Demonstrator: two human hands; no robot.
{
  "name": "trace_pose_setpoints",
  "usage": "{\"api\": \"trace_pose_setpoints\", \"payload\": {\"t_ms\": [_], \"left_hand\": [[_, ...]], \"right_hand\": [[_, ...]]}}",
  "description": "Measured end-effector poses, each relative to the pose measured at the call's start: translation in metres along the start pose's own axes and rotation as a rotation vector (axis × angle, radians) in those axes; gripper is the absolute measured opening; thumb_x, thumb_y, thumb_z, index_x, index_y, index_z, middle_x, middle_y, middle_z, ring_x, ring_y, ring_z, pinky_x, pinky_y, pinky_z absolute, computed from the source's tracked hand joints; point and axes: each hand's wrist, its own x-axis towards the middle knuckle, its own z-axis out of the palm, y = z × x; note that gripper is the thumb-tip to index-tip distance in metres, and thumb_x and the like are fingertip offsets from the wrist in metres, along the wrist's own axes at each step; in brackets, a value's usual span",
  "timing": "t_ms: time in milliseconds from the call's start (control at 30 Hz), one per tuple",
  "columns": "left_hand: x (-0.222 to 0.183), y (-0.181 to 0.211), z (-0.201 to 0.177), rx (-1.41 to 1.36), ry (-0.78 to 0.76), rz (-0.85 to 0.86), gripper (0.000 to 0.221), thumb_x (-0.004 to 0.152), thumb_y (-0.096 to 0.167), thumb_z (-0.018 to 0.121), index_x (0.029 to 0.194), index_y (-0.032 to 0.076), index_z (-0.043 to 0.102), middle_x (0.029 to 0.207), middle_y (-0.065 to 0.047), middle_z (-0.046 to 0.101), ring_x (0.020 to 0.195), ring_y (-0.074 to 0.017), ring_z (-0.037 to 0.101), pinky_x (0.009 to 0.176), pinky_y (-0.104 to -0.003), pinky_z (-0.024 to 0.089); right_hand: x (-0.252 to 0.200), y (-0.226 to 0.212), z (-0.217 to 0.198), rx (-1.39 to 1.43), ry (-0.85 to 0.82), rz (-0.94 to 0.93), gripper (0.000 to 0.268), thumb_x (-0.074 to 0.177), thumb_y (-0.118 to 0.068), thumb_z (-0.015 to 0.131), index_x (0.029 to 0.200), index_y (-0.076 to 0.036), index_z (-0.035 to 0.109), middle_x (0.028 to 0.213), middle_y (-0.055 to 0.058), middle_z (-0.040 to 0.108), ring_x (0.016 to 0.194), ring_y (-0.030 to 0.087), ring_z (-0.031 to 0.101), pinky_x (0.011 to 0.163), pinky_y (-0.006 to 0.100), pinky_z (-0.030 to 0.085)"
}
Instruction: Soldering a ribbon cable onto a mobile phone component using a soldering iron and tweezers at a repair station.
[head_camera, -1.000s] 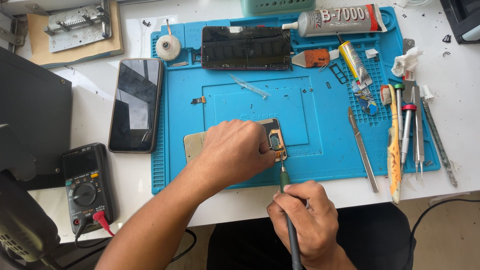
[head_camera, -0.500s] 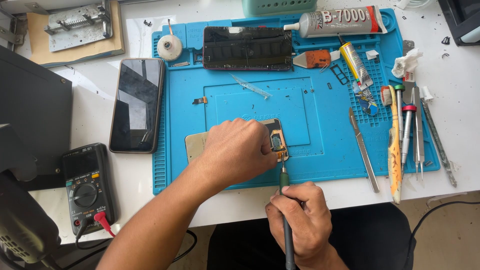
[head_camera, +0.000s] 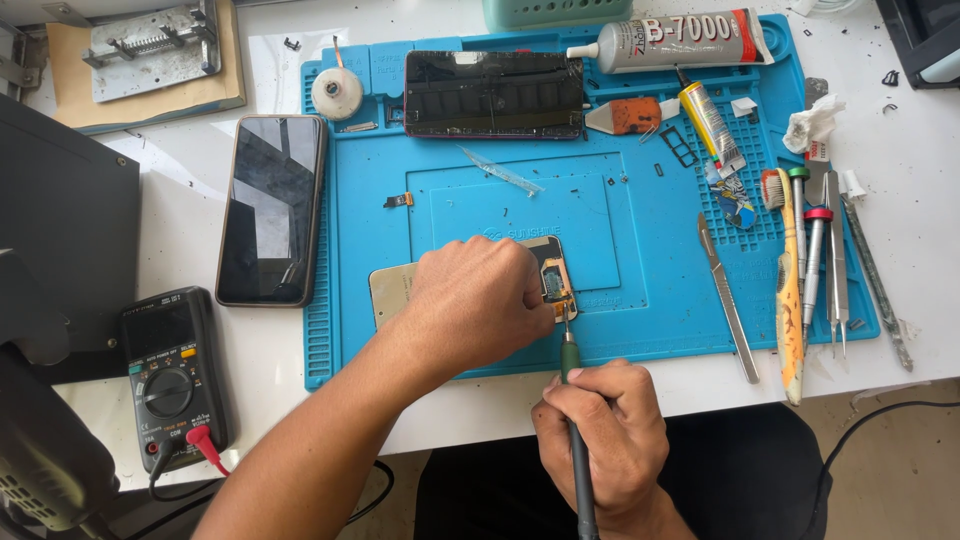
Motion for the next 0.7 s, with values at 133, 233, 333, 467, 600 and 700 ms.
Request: {"api": "trace_pose_setpoints", "payload": {"t_ms": [133,233,333,467,600,700], "left_hand": [[-0.0008,0.0008,-0.0018,-0.004,-0.007,-0.002,0.039,0.076,0.024,0.063,0.05,0.02,0.034,0.052,0.004,0.027,0.06,-0.0232,0.02,0.046,-0.036,0.025],[-0.0006,0.0012,-0.0018,0.0,-0.014,-0.012,0.041,0.077,0.025,0.064,0.05,0.021,0.034,0.052,0.004,0.027,0.06,-0.0233,0.021,0.046,-0.035,0.025],[-0.0001,0.0006,-0.0002,0.003,-0.006,-0.012,0.043,0.078,0.026,0.065,0.05,0.02,0.033,0.053,0.004,0.026,0.062,-0.025,0.02,0.047,-0.036,0.026],[0.0003,0.0007,-0.0002,0.006,-0.009,-0.012,0.044,0.076,0.025,0.064,0.051,0.02,0.029,0.054,0.003,0.023,0.064,-0.0249,0.018,0.047,-0.037,0.024],[-0.0004,0.0032,-0.003,-0.001,-0.038,-0.034,0.044,0.08,0.026,0.064,0.05,0.02,0.033,0.054,0.004,0.027,0.06,-0.0245,0.022,0.047,-0.036,0.027],[-0.0007,0.002,-0.0026,-0.005,-0.023,-0.02,0.044,0.079,0.026,0.065,0.05,0.02,0.033,0.053,0.003,0.027,0.06,-0.0245,0.021,0.047,-0.036,0.026]], "right_hand": [[0.0006,0.0001,-0.0001,0.003,-0.004,0.003,0.02,0.078,0.018,0.072,0.079,-0.002,0.069,0.088,0.013,0.054,0.067,0.022,0.058,0.065,0.031,0.057],[0.0005,0.0004,-0.0009,-0.006,-0.01,0.013,0.021,0.077,0.017,0.072,0.079,-0.003,0.07,0.087,0.012,0.054,0.068,0.022,0.059,0.066,0.031,0.058],[0.0008,0.0006,-0.0022,0.022,-0.017,0.02,0.021,0.077,0.018,0.072,0.078,-0.003,0.07,0.088,0.012,0.054,0.067,0.022,0.06,0.063,0.03,0.056],[0.0014,-0.0003,-0.0032,0.002,-0.014,0.013,0.021,0.076,0.018,0.072,0.079,-0.002,0.07,0.087,0.012,0.055,0.069,0.022,0.061,0.064,0.029,0.057],[0.0006,-0.0027,-0.0046,0.003,-0.013,0.021,0.022,0.075,0.019,0.071,0.078,-0.002,0.069,0.085,0.012,0.054,0.071,0.023,0.062,0.066,0.031,0.062],[-0.0009,-0.0017,-0.0063,-0.005,-0.021,0.022,0.021,0.075,0.018,0.072,0.078,-0.003,0.069,0.085,0.012,0.054,0.071,0.024,0.063,0.066,0.03,0.062]]}}
